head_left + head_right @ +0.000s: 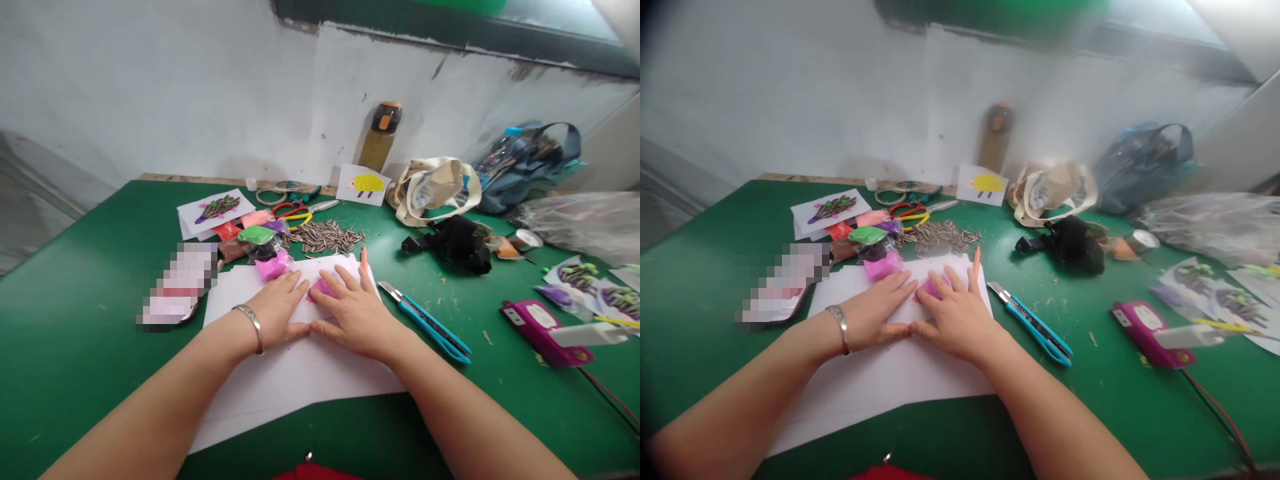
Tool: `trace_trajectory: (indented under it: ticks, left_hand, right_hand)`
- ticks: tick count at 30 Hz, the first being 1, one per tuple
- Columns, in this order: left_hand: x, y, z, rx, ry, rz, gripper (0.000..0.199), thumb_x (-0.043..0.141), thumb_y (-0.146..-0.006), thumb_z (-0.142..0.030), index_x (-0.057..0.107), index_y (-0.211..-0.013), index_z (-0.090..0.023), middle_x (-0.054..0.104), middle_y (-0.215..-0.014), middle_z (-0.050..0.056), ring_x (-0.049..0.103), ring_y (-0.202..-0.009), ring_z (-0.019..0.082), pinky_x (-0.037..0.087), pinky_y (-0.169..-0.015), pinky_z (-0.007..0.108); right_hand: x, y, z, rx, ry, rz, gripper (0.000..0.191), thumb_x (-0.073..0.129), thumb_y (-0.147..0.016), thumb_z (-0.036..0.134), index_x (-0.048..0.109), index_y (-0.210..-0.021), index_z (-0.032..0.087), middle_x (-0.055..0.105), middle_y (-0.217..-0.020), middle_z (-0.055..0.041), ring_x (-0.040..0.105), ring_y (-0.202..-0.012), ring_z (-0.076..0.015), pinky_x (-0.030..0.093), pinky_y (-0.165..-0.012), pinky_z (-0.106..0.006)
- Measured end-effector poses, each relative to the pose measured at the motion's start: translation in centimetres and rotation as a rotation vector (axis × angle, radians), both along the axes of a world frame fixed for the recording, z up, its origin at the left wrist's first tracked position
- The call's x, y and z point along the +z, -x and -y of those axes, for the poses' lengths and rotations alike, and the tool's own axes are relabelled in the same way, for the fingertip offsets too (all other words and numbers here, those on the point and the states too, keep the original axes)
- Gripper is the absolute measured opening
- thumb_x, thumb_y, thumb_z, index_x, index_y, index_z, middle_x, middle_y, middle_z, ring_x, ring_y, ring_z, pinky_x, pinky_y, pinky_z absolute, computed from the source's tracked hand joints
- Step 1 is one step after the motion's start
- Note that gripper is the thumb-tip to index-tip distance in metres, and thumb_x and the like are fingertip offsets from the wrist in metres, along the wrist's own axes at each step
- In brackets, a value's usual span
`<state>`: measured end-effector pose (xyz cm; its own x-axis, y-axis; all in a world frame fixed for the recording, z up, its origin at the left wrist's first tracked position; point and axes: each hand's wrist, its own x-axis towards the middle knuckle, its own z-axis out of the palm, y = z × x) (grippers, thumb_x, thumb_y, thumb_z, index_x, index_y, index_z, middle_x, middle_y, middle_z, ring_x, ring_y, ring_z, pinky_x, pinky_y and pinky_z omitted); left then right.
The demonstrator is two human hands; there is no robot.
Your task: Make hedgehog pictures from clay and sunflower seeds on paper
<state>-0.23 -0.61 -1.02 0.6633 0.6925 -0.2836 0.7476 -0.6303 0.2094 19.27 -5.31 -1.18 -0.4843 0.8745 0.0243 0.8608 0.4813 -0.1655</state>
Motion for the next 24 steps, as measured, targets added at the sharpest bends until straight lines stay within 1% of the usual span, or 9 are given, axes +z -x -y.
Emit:
trace_trajectory:
  ticks: [3, 4, 6, 9, 13, 16, 19, 21, 24]
  left_hand:
    - [0.1, 0.0, 0.0, 0.004, 0.010, -0.006, 0.079, 0.061, -0.076, -0.046, 0.035, -0.140, -0.006, 0.028, -0.149, 0.023, 0.024, -0.138, 0.037, 0.025, -0.110, 0.046]
    - [0.1, 0.1, 0.0, 0.008, 0.016, 0.001, 0.080, 0.061, -0.076, -0.046, 0.034, -0.140, -0.006, 0.028, -0.149, 0.023, 0.024, -0.138, 0.037, 0.025, -0.110, 0.046]
    - [0.2, 0.2, -0.1, 0.016, 0.031, 0.007, 0.081, 0.061, -0.075, -0.047, 0.034, -0.141, -0.007, 0.026, -0.150, 0.022, 0.023, -0.138, 0.037, 0.025, -0.110, 0.046]
    - [0.1, 0.5, -0.5, 0.016, 0.032, -0.009, 0.080, 0.061, -0.076, -0.047, 0.033, -0.141, -0.010, 0.025, -0.151, 0.021, 0.024, -0.138, 0.035, 0.025, -0.110, 0.044]
    - [0.1, 1.0, -1.0, -0.009, 0.017, 0.016, 0.074, 0.060, -0.076, -0.045, 0.036, -0.139, -0.013, 0.029, -0.150, 0.019, 0.028, -0.137, 0.033, 0.027, -0.109, 0.043]
    - [0.7, 1.0, -0.9, -0.016, 0.006, 0.027, 0.066, 0.059, -0.077, -0.038, 0.041, -0.135, -0.014, 0.037, -0.145, 0.017, 0.034, -0.133, 0.033, 0.031, -0.106, 0.043]
    - [1.3, 0.5, -0.4, -0.052, -0.031, 0.053, 0.049, 0.058, -0.079, -0.029, 0.051, -0.125, -0.014, 0.052, -0.127, 0.015, 0.047, -0.120, 0.031, 0.037, -0.101, 0.041]
    - [1.4, 0.1, -0.2, -0.069, -0.051, 0.064, 0.043, 0.056, -0.081, -0.027, 0.053, -0.121, -0.013, 0.054, -0.121, 0.015, 0.049, -0.115, 0.030, 0.038, -0.099, 0.040]
    - [0.9, -0.2, -0.1, -0.070, -0.057, 0.094, 0.044, 0.055, -0.082, -0.029, 0.052, -0.123, -0.014, 0.052, -0.125, 0.015, 0.048, -0.117, 0.030, 0.038, -0.101, 0.042]
  right_hand:
    - [0.4, -0.8, -0.1, -0.029, -0.019, -0.018, 0.058, 0.031, -0.090, 0.064, 0.046, -0.137, 0.032, 0.031, -0.151, -0.0076, 0.023, -0.138, -0.0359, 0.002, -0.109, -0.064]
    - [0.5, -1.1, -0.2, -0.050, -0.017, -0.025, 0.059, 0.032, -0.089, 0.064, 0.044, -0.138, 0.033, 0.030, -0.152, -0.0073, 0.022, -0.139, -0.0355, 0.006, -0.109, -0.063]
    - [0.6, -1.8, -0.3, -0.072, 0.007, -0.026, 0.056, 0.034, -0.089, 0.062, 0.046, -0.136, 0.034, 0.030, -0.151, -0.0057, 0.021, -0.139, -0.0349, 0.013, -0.108, -0.061]
    - [0.5, -2.5, -0.7, -0.104, 0.033, -0.015, 0.049, 0.040, -0.090, 0.055, 0.048, -0.133, 0.034, 0.036, -0.148, -0.0051, 0.025, -0.137, -0.0341, 0.019, -0.107, -0.061]
    - [0.2, -2.3, -1.1, -0.100, 0.047, -0.034, 0.043, 0.046, -0.090, 0.038, 0.050, -0.131, 0.027, 0.050, -0.137, -0.0063, 0.037, -0.129, -0.0293, 0.024, -0.105, -0.057]
    - [0.0, -1.7, -1.1, -0.067, 0.037, -0.070, 0.041, 0.046, -0.089, 0.030, 0.051, -0.130, 0.024, 0.057, -0.128, -0.0059, 0.045, -0.121, -0.0247, 0.025, -0.106, -0.051]
    - [-0.1, -1.3, -1.0, -0.057, 0.016, -0.099, 0.045, 0.046, -0.089, 0.027, 0.046, -0.134, 0.023, 0.057, -0.129, -0.0059, 0.046, -0.119, -0.0226, 0.023, -0.107, -0.048]
    - [-0.2, -1.2, -1.0, -0.064, 0.021, -0.106, 0.048, 0.046, -0.088, 0.027, 0.044, -0.136, 0.023, 0.056, -0.130, -0.0059, 0.047, -0.119, -0.0226, 0.023, -0.107, -0.047]
    - [0.0, -1.4, -0.9, -0.062, 0.031, -0.091, 0.049, 0.046, -0.088, 0.028, 0.043, -0.137, 0.024, 0.057, -0.129, -0.0058, 0.047, -0.119, -0.0224, 0.023, -0.107, -0.047]
